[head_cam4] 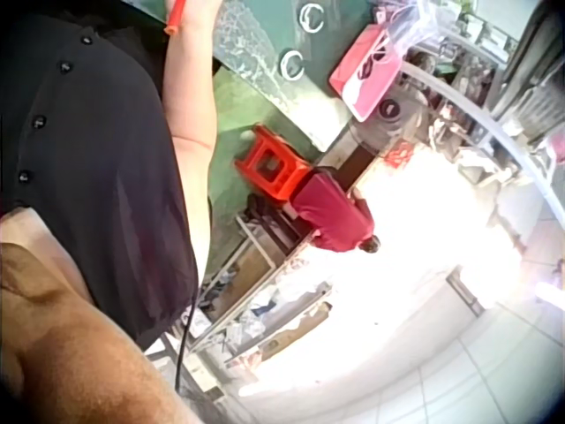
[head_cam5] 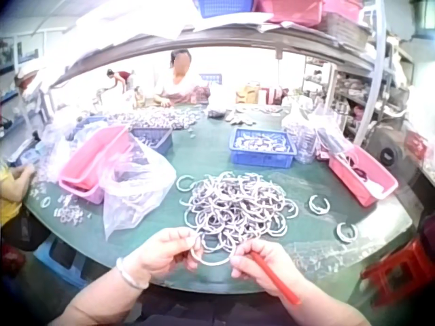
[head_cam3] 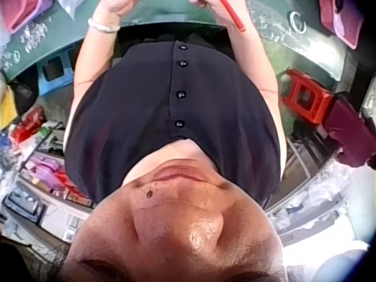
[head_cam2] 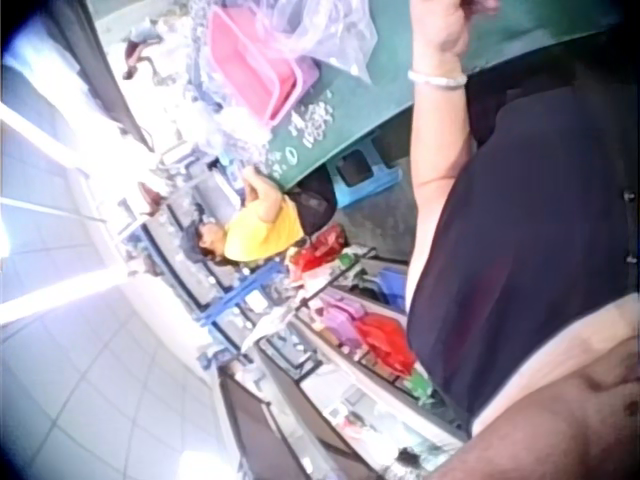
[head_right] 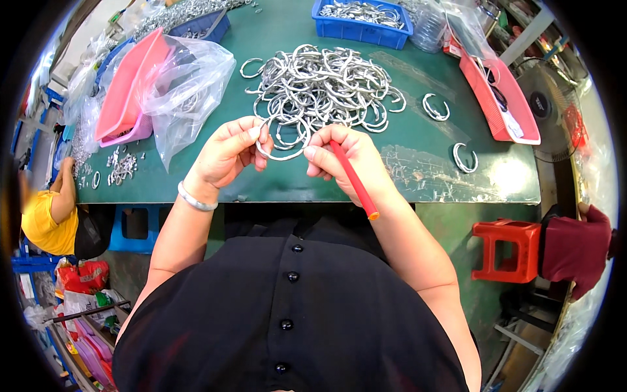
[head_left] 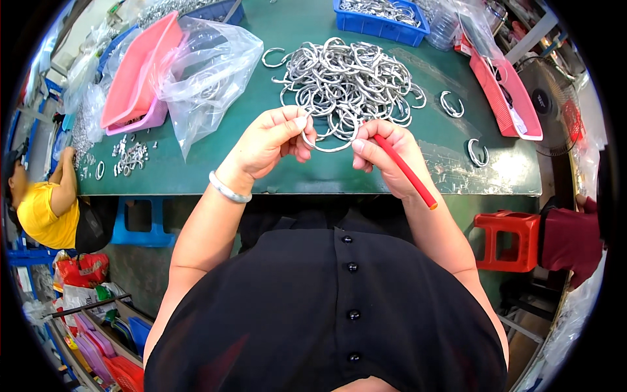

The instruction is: The person holds metal rings from a pile and applies markings to them with a red marker before setting them aside on the table.

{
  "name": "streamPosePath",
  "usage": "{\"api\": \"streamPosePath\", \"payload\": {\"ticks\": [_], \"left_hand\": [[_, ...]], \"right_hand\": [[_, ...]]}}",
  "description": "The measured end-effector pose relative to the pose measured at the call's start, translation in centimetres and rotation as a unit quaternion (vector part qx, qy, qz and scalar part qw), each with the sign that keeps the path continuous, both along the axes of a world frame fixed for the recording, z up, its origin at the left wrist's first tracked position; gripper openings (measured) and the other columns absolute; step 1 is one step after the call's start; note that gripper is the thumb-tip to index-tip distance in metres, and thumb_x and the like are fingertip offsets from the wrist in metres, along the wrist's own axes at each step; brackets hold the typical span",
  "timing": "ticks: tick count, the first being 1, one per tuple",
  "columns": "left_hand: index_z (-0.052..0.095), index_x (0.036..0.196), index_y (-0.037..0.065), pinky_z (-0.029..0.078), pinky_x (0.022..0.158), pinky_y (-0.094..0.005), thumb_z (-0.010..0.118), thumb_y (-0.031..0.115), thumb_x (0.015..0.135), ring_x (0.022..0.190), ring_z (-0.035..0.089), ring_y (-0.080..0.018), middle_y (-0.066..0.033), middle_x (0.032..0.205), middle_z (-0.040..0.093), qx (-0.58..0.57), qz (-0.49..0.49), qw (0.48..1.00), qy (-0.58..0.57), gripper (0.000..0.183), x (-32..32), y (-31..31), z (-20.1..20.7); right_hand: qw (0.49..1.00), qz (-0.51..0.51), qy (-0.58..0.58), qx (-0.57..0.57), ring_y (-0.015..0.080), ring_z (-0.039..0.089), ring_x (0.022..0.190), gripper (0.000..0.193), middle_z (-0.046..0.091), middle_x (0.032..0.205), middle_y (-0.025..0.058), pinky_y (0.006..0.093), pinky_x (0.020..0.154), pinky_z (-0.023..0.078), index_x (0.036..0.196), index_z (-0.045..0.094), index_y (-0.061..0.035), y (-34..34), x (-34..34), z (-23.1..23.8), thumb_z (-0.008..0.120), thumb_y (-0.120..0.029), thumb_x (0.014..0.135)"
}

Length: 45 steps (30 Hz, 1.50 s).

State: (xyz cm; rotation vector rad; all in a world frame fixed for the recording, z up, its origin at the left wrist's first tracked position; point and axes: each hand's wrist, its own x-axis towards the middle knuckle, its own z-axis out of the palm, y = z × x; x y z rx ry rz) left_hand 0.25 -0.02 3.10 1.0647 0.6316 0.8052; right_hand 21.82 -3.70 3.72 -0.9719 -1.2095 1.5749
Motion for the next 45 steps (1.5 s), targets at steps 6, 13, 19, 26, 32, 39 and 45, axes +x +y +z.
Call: {"api": "streamPosePath", "payload": {"ticks": [6,13,19,26,32,39,45], "left_hand": [[0.051,0.081,0.005,0.045,0.054,-0.0216,0.047,0.019,0.087,0.057,0.052,-0.0100,-0.0046,0.072,0.055,0.004,0.000,1.000,0.018,0.016,-0.1,0.3,0.1],[0.053,0.081,0.003,0.046,0.051,-0.0225,0.048,0.015,0.086,0.056,0.053,-0.0106,-0.0051,0.071,0.056,-0.086,-0.035,0.995,-0.018,0.013,-0.3,1.1,-0.9],[0.054,0.084,0.002,0.045,0.049,-0.0238,0.047,0.010,0.085,0.054,0.053,-0.0110,-0.0052,0.071,0.057,-0.148,-0.042,0.988,-0.020,0.011,-0.1,1.2,-1.7],[0.054,0.083,0.001,0.044,0.046,-0.0239,0.046,0.009,0.084,0.053,0.053,-0.0115,-0.0057,0.070,0.057,-0.170,-0.049,0.984,-0.039,0.011,-0.1,1.4,-2.0],[0.055,0.081,0.001,0.043,0.044,-0.0237,0.047,0.008,0.083,0.052,0.052,-0.0118,-0.0058,0.068,0.057,-0.182,-0.032,0.982,-0.037,0.011,0.0,1.4,-1.8],[0.055,0.079,0.001,0.044,0.045,-0.0234,0.048,0.010,0.083,0.052,0.052,-0.0116,-0.0060,0.068,0.057,-0.170,-0.034,0.985,-0.020,0.012,-0.3,1.5,-1.7],[0.054,0.077,0.001,0.045,0.046,-0.0212,0.048,0.011,0.083,0.051,0.053,-0.0110,-0.0058,0.067,0.056,-0.141,-0.029,0.989,0.017,0.013,-0.4,1.6,-1.2]], "right_hand": [[1.000,0.006,-0.002,-0.001,0.0059,0.051,0.056,0.006,0.054,0.065,0.0009,0.0174,0.051,0.039,0.079,0.053,-0.0035,0.1,0.0,0.1,0.058,-0.007,0.080],[1.000,0.005,0.016,-0.010,0.0065,0.054,0.059,0.006,0.054,0.072,0.0013,0.0176,0.052,0.041,0.079,0.053,-0.0033,0.0,-0.2,-0.1,0.059,-0.005,0.079],[1.000,0.006,0.020,-0.020,0.0066,0.053,0.058,0.006,0.055,0.072,0.0013,0.0177,0.052,0.041,0.080,0.054,-0.0032,0.0,-0.2,-0.3,0.059,-0.005,0.079],[1.000,0.003,0.003,-0.022,0.0062,0.052,0.057,0.007,0.054,0.067,0.0009,0.0177,0.052,0.040,0.080,0.054,-0.0030,-0.1,-0.4,-0.2,0.059,-0.007,0.079],[1.000,0.002,-0.022,-0.015,0.0062,0.052,0.056,0.007,0.055,0.065,0.0014,0.0176,0.052,0.040,0.080,0.054,-0.0026,0.0,-0.2,-0.4,0.059,-0.008,0.079],[1.000,0.005,-0.021,-0.020,0.0053,0.053,0.058,0.009,0.055,0.066,-0.0003,0.0176,0.053,0.041,0.081,0.056,-0.0030,0.0,-0.1,-0.6,0.061,-0.010,0.078],[0.999,0.005,-0.025,-0.019,0.0061,0.053,0.057,0.007,0.056,0.066,0.0013,0.0173,0.052,0.040,0.083,0.055,-0.0027,0.0,-0.1,-0.5,0.059,-0.007,0.079]]}}
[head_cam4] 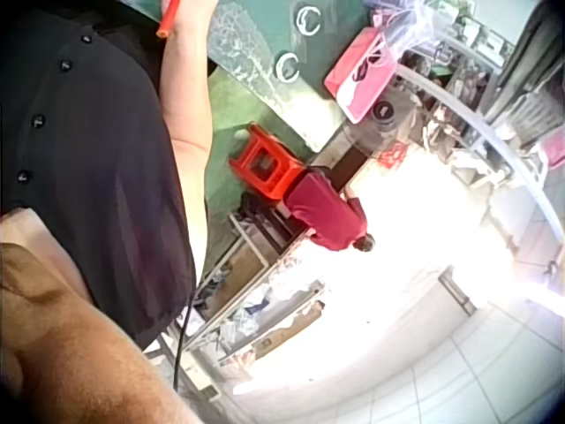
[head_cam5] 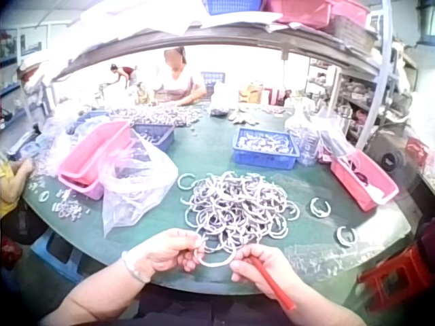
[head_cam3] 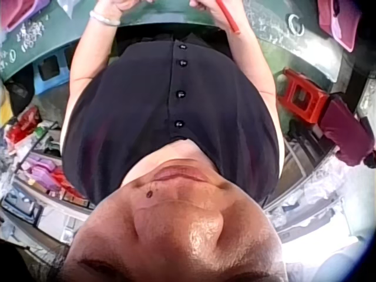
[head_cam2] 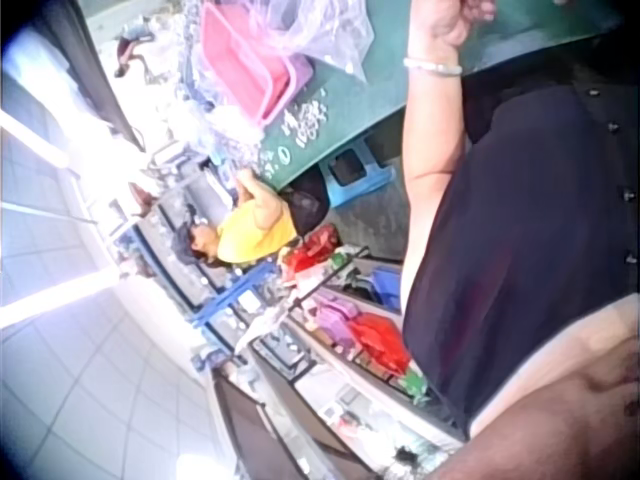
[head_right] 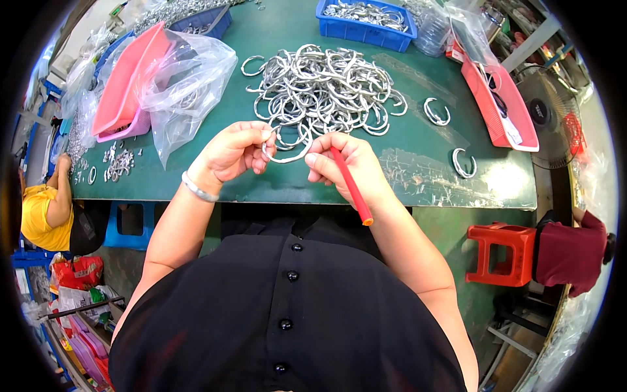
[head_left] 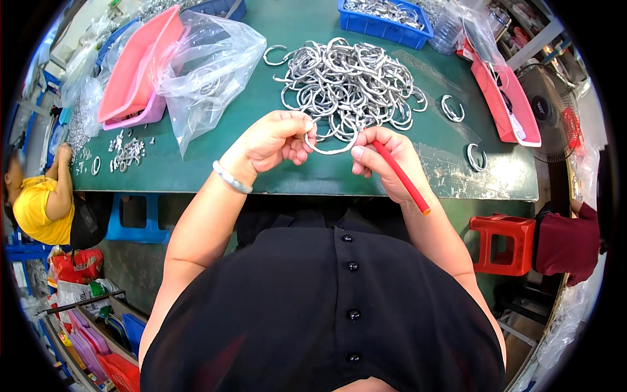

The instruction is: The person holds metal rings from a pile and applies markings to them with a red marker before setting them aside on the table.

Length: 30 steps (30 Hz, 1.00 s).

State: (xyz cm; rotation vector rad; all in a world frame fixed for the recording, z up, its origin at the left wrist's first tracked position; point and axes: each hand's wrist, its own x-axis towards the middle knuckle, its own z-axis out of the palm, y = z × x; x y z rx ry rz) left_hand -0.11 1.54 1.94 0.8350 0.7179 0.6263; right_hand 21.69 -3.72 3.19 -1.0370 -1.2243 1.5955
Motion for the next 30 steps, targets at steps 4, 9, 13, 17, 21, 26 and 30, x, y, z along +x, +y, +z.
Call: {"api": "streamPosePath", "payload": {"ticks": [4,9,13,17,21,26,30], "left_hand": [[0.055,0.076,0.003,0.046,0.046,-0.0200,0.049,0.012,0.084,0.050,0.053,-0.0095,-0.0040,0.066,0.056,0.055,0.008,0.997,0.058,0.013,0.0,-0.3,1.0],[0.055,0.076,0.004,0.046,0.048,-0.0189,0.049,0.014,0.085,0.052,0.053,-0.0071,-0.0015,0.066,0.056,0.111,0.011,0.990,0.092,0.014,0.0,-0.7,2.0],[0.055,0.075,0.005,0.045,0.049,-0.0179,0.049,0.015,0.085,0.053,0.053,-0.0059,-0.0002,0.065,0.056,0.159,0.010,0.982,0.106,0.016,0.0,-1.0,2.4],[0.055,0.075,0.005,0.044,0.050,-0.0184,0.048,0.014,0.086,0.053,0.052,-0.0059,-0.0001,0.064,0.055,0.169,0.019,0.979,0.114,0.016,0.3,-1.5,3.1],[0.054,0.075,0.004,0.044,0.052,-0.0186,0.047,0.013,0.086,0.054,0.051,-0.0057,-0.0001,0.064,0.054,0.220,0.021,0.966,0.135,0.016,0.6,-2.1,4.1],[0.055,0.075,0.003,0.044,0.052,-0.0193,0.049,0.013,0.085,0.057,0.051,-0.0053,0.0000,0.065,0.054,0.234,0.028,0.959,0.155,0.015,0.8,-2.6,4.8],[0.055,0.075,0.003,0.044,0.052,-0.0190,0.049,0.013,0.085,0.056,0.050,-0.0050,0.0003,0.065,0.054,0.240,0.022,0.956,0.166,0.015,0.9,-2.8,5.0]], "right_hand": [[1.000,0.001,0.003,-0.005,0.0061,0.053,0.057,0.007,0.056,0.067,0.0012,0.0171,0.052,0.040,0.083,0.055,-0.0029,0.0,0.0,0.1,0.058,-0.007,0.080],[1.000,-0.003,0.013,0.001,0.0061,0.053,0.057,0.006,0.056,0.066,0.0012,0.0172,0.051,0.040,0.084,0.055,-0.0031,-0.1,-0.1,0.1,0.057,-0.008,0.081],[1.000,-0.003,0.002,0.008,0.0061,0.053,0.057,0.006,0.057,0.066,0.0013,0.0174,0.051,0.040,0.084,0.055,-0.0033,-0.1,0.0,0.0,0.057,-0.009,0.082],[1.000,0.000,0.002,0.010,0.0061,0.053,0.057,0.007,0.056,0.066,0.0012,0.0174,0.052,0.040,0.084,0.055,-0.0031,-0.1,0.1,-0.1,0.056,-0.009,0.082],[1.000,-0.002,0.007,0.009,0.0060,0.053,0.057,0.007,0.056,0.067,0.0012,0.0175,0.052,0.040,0.084,0.055,-0.0025,-0.1,0.2,-0.2,0.056,-0.009,0.082],[1.000,0.002,-0.002,0.013,0.0061,0.053,0.056,0.007,0.056,0.066,0.0013,0.0176,0.052,0.040,0.084,0.055,-0.0025,-0.1,0.3,-0.3,0.055,-0.009,0.082],[1.000,-0.006,0.013,0.003,0.0054,0.051,0.055,0.010,0.056,0.061,0.0008,0.0178,0.052,0.040,0.084,0.057,-0.0022,0.0,0.3,-0.3,0.056,-0.012,0.082]]}}
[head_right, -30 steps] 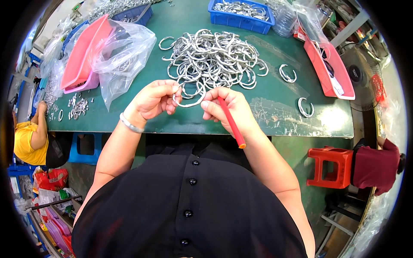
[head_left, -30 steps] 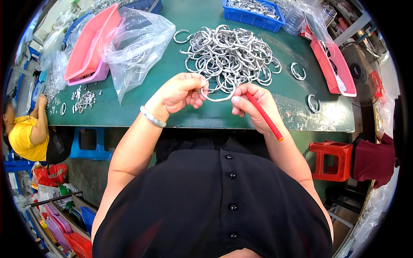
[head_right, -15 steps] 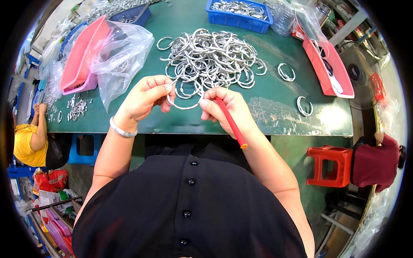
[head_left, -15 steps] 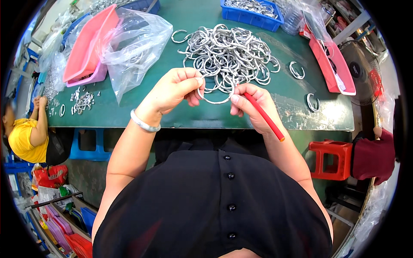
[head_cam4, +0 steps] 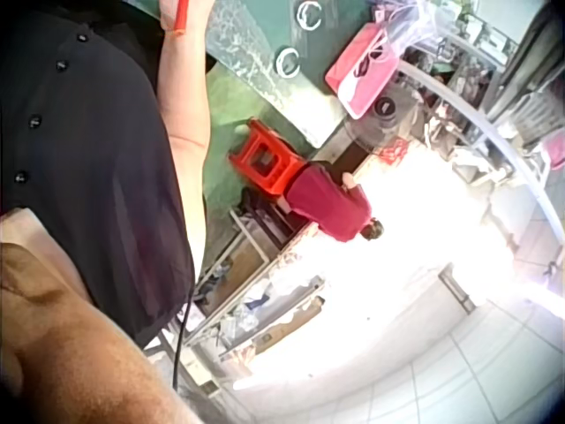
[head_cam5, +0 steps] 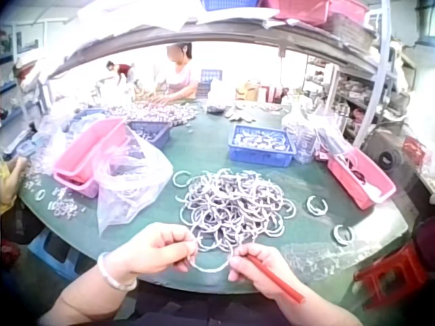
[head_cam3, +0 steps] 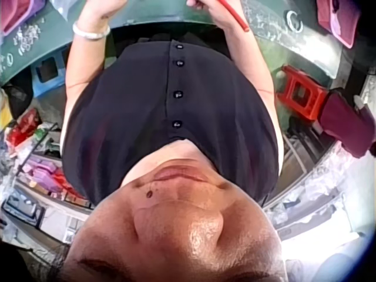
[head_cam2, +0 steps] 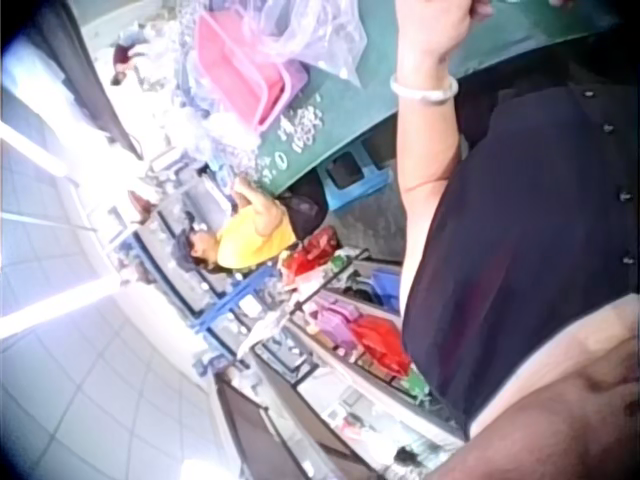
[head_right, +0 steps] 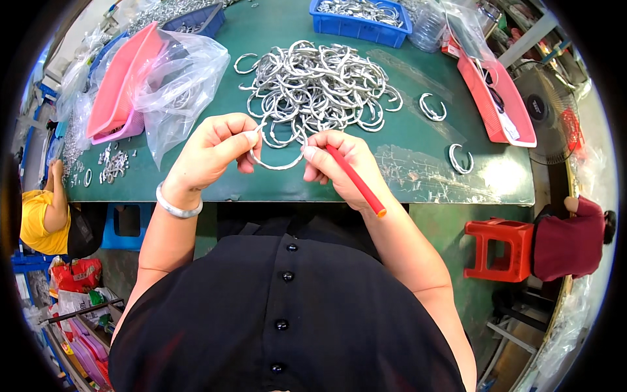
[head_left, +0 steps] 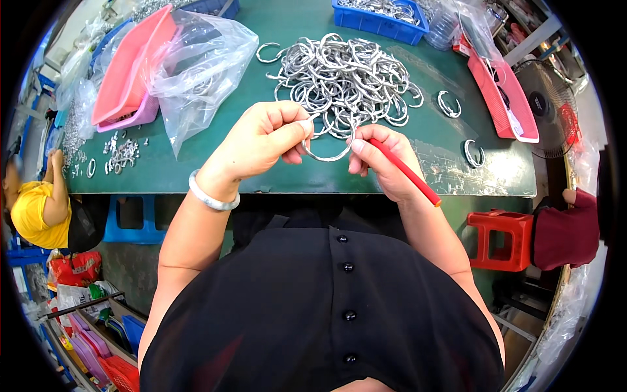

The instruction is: The person holds metal rings from a pile and applies markings to them with a red marker before setting them aside on the table.

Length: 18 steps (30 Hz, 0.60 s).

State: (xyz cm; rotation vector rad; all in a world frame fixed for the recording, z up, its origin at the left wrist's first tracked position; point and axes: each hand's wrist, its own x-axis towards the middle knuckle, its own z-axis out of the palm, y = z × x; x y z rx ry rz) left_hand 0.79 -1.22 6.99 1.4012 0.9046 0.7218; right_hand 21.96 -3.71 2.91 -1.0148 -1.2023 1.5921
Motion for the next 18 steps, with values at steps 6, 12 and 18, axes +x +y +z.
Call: {"api": "streamPosePath", "payload": {"ticks": [6,12,18], "left_hand": [[0.057,0.079,0.002,0.044,0.053,-0.0192,0.049,0.015,0.086,0.056,0.051,-0.0056,-0.0001,0.066,0.055,-0.019,0.002,1.000,-0.016,0.016,0.4,0.2,-0.4],[0.052,0.101,0.000,0.047,0.059,-0.0224,0.053,0.011,0.084,0.062,0.056,-0.0093,-0.0041,0.077,0.058,-0.061,0.038,0.994,-0.081,0.020,1.8,-1.0,-3.1],[0.055,0.097,0.000,0.047,0.060,-0.0234,0.051,0.015,0.086,0.064,0.057,-0.0110,-0.0043,0.076,0.059,-0.092,0.050,0.982,-0.156,0.020,2.5,-2.0,-4.4]], "right_hand": [[1.000,-0.015,0.015,-0.011,0.0060,0.050,0.052,0.011,0.056,0.060,0.0016,0.0186,0.050,0.039,0.083,0.056,-0.0026,0.2,0.0,-0.5,0.055,-0.014,0.082],[0.987,-0.120,0.099,-0.028,0.0082,0.051,0.051,0.010,0.057,0.060,0.0035,0.0196,0.048,0.039,0.083,0.055,-0.0039,0.0,-0.2,-0.9,0.055,-0.014,0.081],[0.989,-0.110,0.084,-0.055,0.0082,0.052,0.051,0.011,0.057,0.060,0.0040,0.0197,0.048,0.039,0.081,0.055,-0.0034,-0.8,-1.0,-1.2,0.057,-0.014,0.080]]}}
